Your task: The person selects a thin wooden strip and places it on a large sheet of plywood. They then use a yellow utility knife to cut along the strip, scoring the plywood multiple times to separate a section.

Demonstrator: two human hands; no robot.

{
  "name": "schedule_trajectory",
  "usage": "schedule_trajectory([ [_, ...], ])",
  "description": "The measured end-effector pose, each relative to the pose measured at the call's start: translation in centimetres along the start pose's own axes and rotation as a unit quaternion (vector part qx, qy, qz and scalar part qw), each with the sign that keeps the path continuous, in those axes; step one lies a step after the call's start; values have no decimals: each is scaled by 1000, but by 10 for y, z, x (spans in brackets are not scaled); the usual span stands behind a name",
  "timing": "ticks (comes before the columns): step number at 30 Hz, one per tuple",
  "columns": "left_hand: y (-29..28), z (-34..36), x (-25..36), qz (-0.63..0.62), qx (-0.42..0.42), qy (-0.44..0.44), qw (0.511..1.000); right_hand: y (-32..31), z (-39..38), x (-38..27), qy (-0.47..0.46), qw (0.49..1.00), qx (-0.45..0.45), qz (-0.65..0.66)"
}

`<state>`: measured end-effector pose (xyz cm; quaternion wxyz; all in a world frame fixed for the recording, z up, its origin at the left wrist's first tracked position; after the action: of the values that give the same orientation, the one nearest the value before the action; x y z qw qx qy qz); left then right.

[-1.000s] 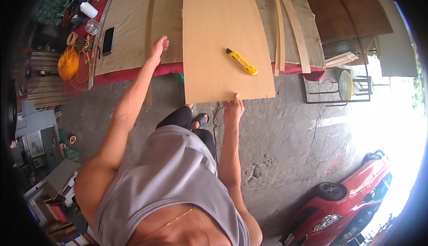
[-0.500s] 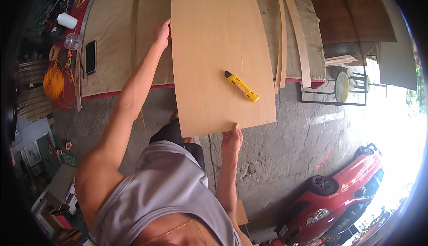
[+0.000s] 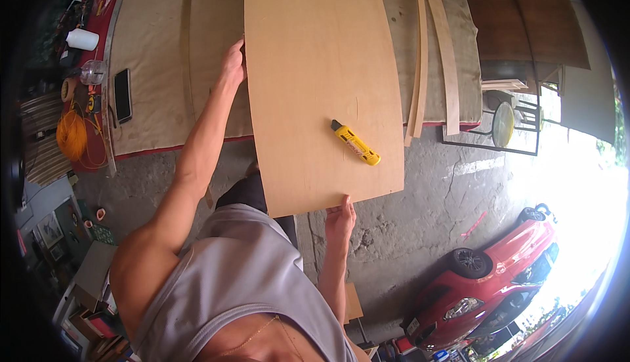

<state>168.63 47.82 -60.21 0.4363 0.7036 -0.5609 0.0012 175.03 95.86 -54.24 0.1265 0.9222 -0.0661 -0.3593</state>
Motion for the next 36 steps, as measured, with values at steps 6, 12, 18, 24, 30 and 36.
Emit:
schedule_trajectory([
  [6,-16,8,8,98,-8,33,995,-4,2,2,3,1000,4,-5],
  [12,-3,-1,23,105,41,82,990,2,-2,0,5,1000,20,-10],
  [18,-11,22,23,138,-26,94,986,-1,0,0,-6,1000,-2,-14],
  [24,3,11,6,-31,-18,-42,998,1,-5,-4,-12,1000,20,-8],
  [30,-33,-2,26,111,62,50,991,11,-13,-13,-24,1000,11,-8],
  [36,-84,-144,44,258,5,83,963,-4,0,3,-34,998,-58,14],
])
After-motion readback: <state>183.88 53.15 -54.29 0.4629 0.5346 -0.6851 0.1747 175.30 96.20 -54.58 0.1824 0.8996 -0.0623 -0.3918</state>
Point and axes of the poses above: each hand's wrist, its own z-axis towards the middle knuckle, its own y-axis out of the palm, x = y × z, the point moved 7 cm from there along z, towards the middle knuckle, and after that the axes turned 10 degrees about -z, right-handed, at the moved point
